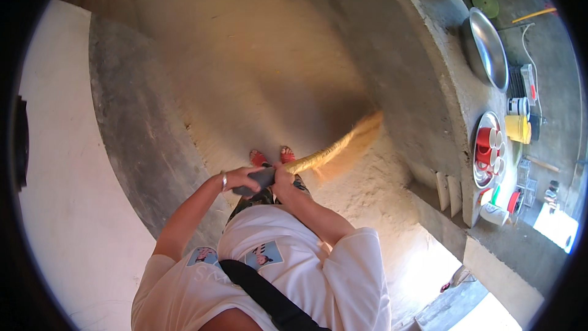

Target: The person sweeps a concrete floor with a traditional straw broom, moving from an outdoor area into an indoor room. They sweep around various objects like buckets and crates, then proceed down a short flight of stairs and into a hallway.

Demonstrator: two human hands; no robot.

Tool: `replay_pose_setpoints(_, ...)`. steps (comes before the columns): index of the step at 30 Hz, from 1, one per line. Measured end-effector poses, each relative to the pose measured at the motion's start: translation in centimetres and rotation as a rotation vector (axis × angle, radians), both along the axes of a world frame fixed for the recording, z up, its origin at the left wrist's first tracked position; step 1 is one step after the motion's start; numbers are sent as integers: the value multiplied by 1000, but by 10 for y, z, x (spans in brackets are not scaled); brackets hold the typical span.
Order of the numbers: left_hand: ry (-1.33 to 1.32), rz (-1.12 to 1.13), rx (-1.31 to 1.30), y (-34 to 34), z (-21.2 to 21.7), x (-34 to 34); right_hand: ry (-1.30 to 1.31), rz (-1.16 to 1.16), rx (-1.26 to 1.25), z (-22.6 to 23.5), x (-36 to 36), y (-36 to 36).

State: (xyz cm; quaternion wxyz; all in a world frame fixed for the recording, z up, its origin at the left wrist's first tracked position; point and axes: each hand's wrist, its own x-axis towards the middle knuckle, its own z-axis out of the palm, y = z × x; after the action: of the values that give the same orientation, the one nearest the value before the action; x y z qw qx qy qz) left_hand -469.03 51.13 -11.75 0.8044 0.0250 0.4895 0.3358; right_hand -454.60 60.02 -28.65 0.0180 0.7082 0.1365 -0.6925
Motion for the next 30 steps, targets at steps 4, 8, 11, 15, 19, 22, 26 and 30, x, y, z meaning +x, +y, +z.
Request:
replay_pose_setpoints(4,-6,80,-33,55,-54,-7,66,-61,-88,-23,-28,58)
replay_pose_setpoints(8,66,213,-85,80,-41,-32,179,296,-7,-47,-82,99)
replay_pose_setpoints(11,180,573,-48,82,-44,-26,254,651,223,-5,-132,117)
replay_pose_setpoints(15,480,697,43,92,-64,22,256,884,440,7,-136,130)
replay_pose_setpoints(19,611,621,135,53,-62,43,238,903,538,45,-117,97)
replay_pose_setpoints(22,636,481,129,-5,-52,40,252,585,288,79,-100,51)
replay_pose_setpoints(26,438,202,119,-47,-22,12,189,243,-136,45,-69,2)
replay_pose_setpoints(30,504,114,54,-81,-47,1,59,245,-291,60,-87,-37)
